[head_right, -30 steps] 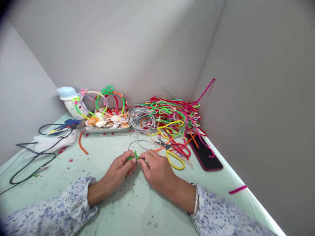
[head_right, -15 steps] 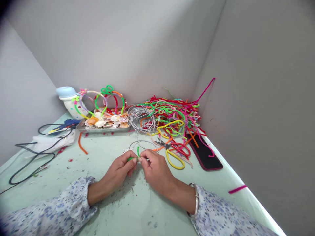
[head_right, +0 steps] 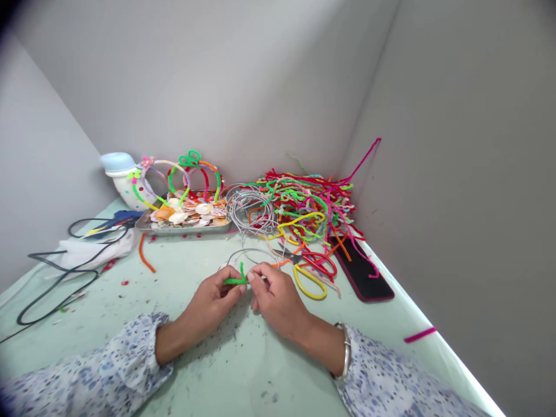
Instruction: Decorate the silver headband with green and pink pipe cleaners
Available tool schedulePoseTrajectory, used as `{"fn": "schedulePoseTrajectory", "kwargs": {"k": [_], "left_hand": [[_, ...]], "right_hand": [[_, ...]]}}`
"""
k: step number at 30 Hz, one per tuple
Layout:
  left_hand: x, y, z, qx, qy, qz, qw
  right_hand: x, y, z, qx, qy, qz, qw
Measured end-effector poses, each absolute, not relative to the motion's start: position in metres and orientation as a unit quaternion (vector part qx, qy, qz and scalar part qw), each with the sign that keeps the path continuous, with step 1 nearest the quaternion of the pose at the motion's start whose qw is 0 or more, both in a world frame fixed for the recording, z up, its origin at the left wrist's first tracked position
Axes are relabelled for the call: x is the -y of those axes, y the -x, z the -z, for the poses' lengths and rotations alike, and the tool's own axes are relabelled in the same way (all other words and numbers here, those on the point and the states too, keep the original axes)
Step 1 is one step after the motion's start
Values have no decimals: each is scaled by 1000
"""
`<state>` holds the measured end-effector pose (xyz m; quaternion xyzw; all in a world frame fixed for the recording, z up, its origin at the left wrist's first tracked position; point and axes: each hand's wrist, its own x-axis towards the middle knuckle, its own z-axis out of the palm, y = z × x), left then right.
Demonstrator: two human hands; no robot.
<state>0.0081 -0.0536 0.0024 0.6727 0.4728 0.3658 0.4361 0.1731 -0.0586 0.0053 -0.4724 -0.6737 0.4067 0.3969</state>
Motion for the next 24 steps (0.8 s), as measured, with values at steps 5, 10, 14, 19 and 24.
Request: {"fn": "schedulePoseTrajectory", "kwargs": {"k": [5,10,14,19,24], "left_hand": [[54,-8,-3,-472,-673,-370,432],[53,-7,0,-475,-668,-375,433],[54,-6,0,-482,-667,-379,423],[55,-6,0,-493,-672,-370,409],[55,-6,1,-501,-672,-367,403]], "right_hand": [[60,-172,-6,679,459,-402,407],[61,-172,-5,677,467,-395,408],[60,-173,-4,693,473,-369,401],[61,-173,-2,703,474,-365,384],[61,-173,-1,704,471,-370,383]]}}
